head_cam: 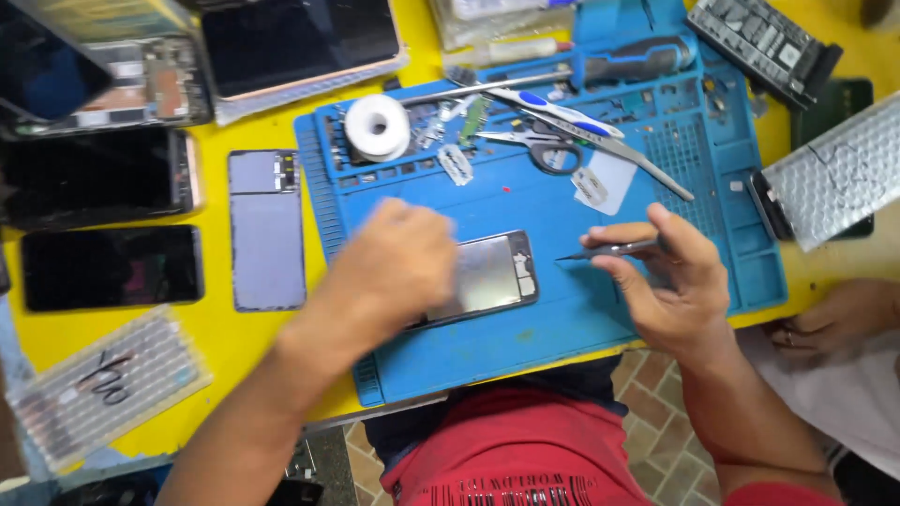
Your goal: Disassembling a mobile phone by removing internal screws and prying the screen assembly from the frame on a repair mat.
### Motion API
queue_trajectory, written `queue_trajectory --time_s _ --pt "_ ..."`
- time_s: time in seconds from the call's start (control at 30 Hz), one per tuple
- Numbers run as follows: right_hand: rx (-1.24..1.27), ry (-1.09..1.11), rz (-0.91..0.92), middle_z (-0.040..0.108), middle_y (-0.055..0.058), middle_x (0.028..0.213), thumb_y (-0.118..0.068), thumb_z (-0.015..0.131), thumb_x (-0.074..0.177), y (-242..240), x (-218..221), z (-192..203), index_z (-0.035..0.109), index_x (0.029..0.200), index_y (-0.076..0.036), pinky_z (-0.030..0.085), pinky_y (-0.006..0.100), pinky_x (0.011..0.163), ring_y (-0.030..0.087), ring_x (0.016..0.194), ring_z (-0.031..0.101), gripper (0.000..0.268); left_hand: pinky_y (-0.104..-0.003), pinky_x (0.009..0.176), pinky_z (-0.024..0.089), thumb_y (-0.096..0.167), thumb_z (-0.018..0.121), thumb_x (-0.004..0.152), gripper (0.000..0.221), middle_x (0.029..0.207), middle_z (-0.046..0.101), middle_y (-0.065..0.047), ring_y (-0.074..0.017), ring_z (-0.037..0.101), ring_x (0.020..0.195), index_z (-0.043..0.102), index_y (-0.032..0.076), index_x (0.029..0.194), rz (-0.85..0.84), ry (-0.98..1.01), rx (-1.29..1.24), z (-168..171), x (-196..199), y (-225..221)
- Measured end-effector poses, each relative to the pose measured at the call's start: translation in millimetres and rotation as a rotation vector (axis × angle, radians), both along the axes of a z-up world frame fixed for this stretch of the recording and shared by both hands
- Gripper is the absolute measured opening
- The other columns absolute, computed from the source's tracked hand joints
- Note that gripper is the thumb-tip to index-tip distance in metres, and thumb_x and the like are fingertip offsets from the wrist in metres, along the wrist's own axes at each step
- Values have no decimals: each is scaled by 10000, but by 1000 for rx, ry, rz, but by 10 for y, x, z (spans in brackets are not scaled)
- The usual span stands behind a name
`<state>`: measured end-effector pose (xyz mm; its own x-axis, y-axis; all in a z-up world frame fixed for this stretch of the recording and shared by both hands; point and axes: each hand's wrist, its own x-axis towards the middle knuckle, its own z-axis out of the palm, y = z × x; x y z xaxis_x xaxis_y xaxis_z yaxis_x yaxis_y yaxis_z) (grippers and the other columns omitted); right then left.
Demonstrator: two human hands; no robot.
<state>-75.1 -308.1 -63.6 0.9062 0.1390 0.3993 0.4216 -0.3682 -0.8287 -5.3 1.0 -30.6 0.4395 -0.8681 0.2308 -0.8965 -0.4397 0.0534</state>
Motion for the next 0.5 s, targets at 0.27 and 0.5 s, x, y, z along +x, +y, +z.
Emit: queue_trajectory --time_s 0.27,0.5 --pt "77 -88 251 668 267 1202 156 642 1003 129 111 -7 308 1573 -110 687 449 1025 396 1140 752 712 -420 869 440 78 815 841 120 955 716 4 -238 654 922 712 141 853 620 104 12 177 -73 1133" --pt "32 -80 264 669 269 1185 157 643 1012 115 161 38 297 1578 -99 682 473 1046 406 1134 753 711 -407 929 449 114 806 930 101 1007 720 29 -220 677 971 729 173 907 733 56 80 -25 -252 1363"
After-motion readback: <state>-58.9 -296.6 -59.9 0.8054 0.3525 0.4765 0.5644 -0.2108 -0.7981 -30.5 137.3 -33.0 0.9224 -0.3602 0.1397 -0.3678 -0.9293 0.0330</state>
